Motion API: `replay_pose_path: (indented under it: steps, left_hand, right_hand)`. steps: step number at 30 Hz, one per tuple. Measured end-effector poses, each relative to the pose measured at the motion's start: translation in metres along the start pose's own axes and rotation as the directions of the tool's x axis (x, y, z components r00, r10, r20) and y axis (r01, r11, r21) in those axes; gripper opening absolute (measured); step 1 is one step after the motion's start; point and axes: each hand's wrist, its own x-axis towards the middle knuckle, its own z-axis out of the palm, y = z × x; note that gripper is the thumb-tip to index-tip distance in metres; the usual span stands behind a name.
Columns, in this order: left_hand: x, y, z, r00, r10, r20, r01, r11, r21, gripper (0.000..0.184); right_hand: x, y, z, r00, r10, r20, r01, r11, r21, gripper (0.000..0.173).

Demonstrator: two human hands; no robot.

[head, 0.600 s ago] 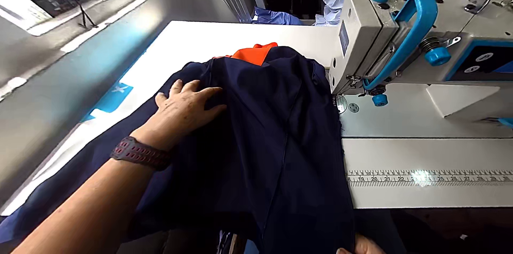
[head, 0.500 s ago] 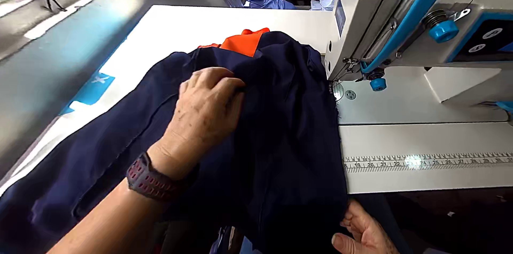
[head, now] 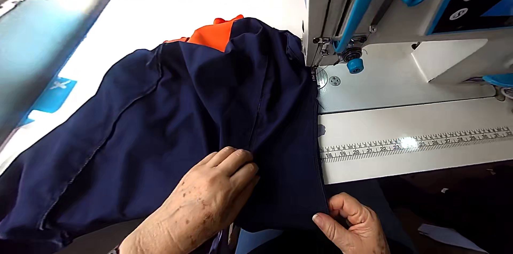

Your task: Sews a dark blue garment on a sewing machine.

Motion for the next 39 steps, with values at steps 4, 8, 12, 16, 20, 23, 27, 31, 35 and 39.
replay_pose_path:
  steps: [4, 8, 12, 16, 20, 23, 27, 31, 35, 39]
  left_hand:
    - [0.005, 0.000, -0.005, 0.998, -0.018, -0.053, 0.017, 1.000, -0.007, 0.031]
    - [0.028, 0.011, 0.004, 0.988, 0.117, -0.097, -0.131, 0.980, -0.151, 0.023]
    - [0.064, 0.004, 0.029, 0.988, 0.142, -0.056, -0.148, 0.981, -0.125, 0.032]
    - [0.102, -0.003, 0.048, 0.977, 0.208, 0.043, -0.202, 0.972, -0.117, 0.041]
    - [0.114, -0.009, 0.058, 0.986, 0.164, 0.026, -0.163, 0.985, -0.056, 0.055]
    - [0.108, -0.011, 0.063, 0.996, 0.071, 0.056, -0.069, 0.997, -0.043, 0.063]
    - [0.104, -0.009, 0.063, 0.997, 0.010, 0.078, -0.005, 0.998, -0.059, 0.063]
    - [0.104, -0.010, 0.063, 0.998, 0.018, 0.055, -0.014, 0.997, -0.076, 0.066]
    - [0.104, -0.010, 0.061, 0.995, 0.023, 0.097, -0.013, 0.995, -0.096, 0.074]
    - [0.104, -0.012, 0.059, 0.995, 0.006, 0.099, 0.004, 0.994, -0.109, 0.076]
  right_hand:
    - [0.001, -0.003, 0.000, 0.981, 0.193, 0.007, -0.193, 0.979, 0.058, 0.013]
    - [0.000, 0.011, -0.005, 0.986, 0.130, 0.101, -0.140, 0.985, 0.102, 0.014]
    - [0.003, 0.015, -0.012, 0.937, 0.172, 0.303, -0.300, 0.839, 0.453, 0.018]
    - [0.007, 0.024, -0.016, 0.851, 0.281, 0.444, -0.503, 0.679, 0.534, 0.023]
    - [0.014, 0.021, -0.029, 0.873, 0.249, 0.419, -0.308, 0.948, 0.079, 0.014]
    - [0.029, -0.015, -0.056, 0.795, 0.242, 0.556, 0.159, 0.801, -0.577, 0.028]
    - [0.084, -0.075, -0.073, 0.822, -0.124, 0.556, 0.498, 0.631, -0.595, 0.029]
    - [0.172, -0.039, -0.068, 0.579, -0.483, 0.656, 0.800, 0.180, -0.573, 0.047]
    - [0.214, -0.021, -0.078, 0.515, -0.505, 0.693, 0.840, 0.133, -0.527, 0.045]
    - [0.215, -0.017, -0.081, 0.551, -0.543, 0.633, 0.823, 0.229, -0.520, 0.039]
